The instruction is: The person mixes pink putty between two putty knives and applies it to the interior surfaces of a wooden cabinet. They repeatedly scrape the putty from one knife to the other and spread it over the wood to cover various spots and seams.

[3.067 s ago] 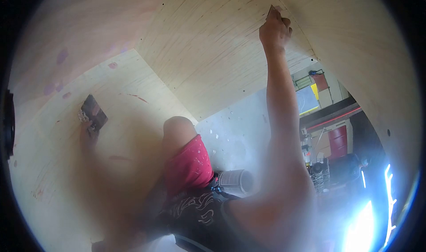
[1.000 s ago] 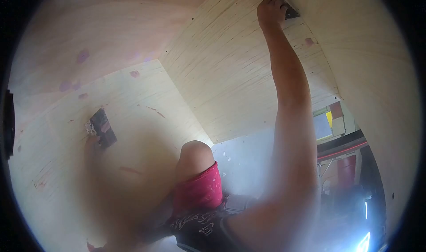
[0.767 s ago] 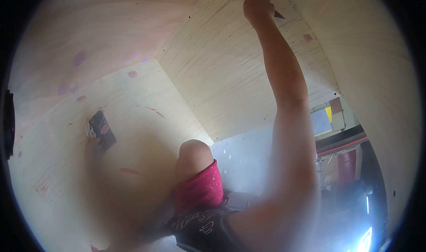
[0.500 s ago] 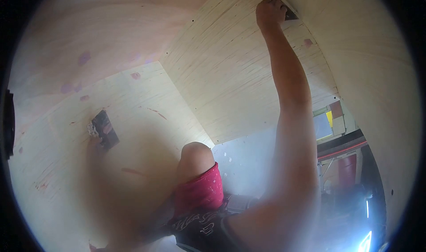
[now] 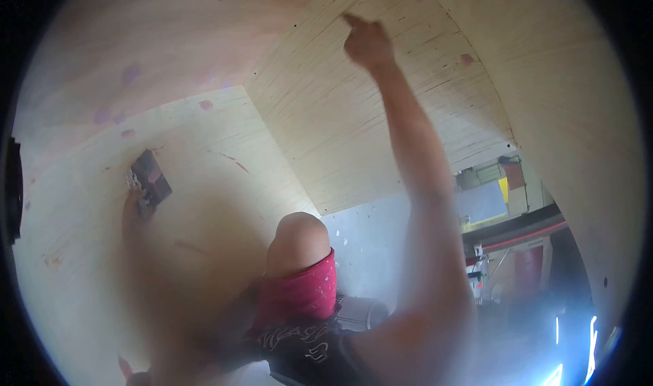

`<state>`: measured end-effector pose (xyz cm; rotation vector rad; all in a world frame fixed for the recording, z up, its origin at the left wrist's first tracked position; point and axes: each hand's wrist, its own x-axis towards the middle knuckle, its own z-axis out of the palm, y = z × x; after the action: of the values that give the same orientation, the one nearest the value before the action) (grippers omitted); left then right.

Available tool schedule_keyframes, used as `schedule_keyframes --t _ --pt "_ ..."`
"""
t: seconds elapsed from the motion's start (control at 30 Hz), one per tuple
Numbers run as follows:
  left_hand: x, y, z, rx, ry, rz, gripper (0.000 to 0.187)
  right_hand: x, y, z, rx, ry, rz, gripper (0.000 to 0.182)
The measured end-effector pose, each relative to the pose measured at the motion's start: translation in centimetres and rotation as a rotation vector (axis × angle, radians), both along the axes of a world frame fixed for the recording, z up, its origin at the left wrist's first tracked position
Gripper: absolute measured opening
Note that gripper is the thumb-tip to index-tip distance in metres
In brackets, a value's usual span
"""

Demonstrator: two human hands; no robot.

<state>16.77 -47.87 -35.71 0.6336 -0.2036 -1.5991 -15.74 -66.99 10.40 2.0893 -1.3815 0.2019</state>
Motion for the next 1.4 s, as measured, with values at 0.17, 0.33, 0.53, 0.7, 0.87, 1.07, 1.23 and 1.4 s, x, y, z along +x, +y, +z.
schedule_keyframes --t 0.17,0.33,0.53,0.7,0.87,1.07,1.23,1.4 --pt "-7.8 -0.2 10.7 -0.144 0.011 0.19 0.029 -0.2 10.9 -7.5 0.438 -0.681 0.328 0.038" --pt "-17.4 -0.3 22.6 -0.392 0.303 0.289 0.03 -0.9 16.4 -12.4 0.449 -0.846 0.932 0.041" --pt "-16.3 1.3 26.0 -0.509 0.222 0.287 0.024 -6.2 17.3 -9.9 0.448 -0.409 0.803 0.044" --pt "-16.5 1.4 26.2 -0.52 -0.162 0.325 0.021 -6.6 19.1 -5.6 0.274 -0.39 0.851 0.048" --pt "-16.4 2.1 26.5 -0.547 -0.278 0.222 0.019 -4.7 19.8 -3.5 0.283 -0.164 0.875 0.052" --pt "-15.5 2.3 26.2 -0.554 -0.469 0.234 0.016 -2.8 19.9 -3.1 0.28 0.038 0.87 0.045" --pt "-14.9 3.5 27.0 -0.59 -0.72 0.32 0.012 -1.4 20.4 -4.7 0.29 0.116 0.832 0.043" --pt "-13.7 3.6 27.0 -0.49 -0.227 0.481 0.021 -2.6 20.1 -5.9 0.435 0.027 0.866 0.043"
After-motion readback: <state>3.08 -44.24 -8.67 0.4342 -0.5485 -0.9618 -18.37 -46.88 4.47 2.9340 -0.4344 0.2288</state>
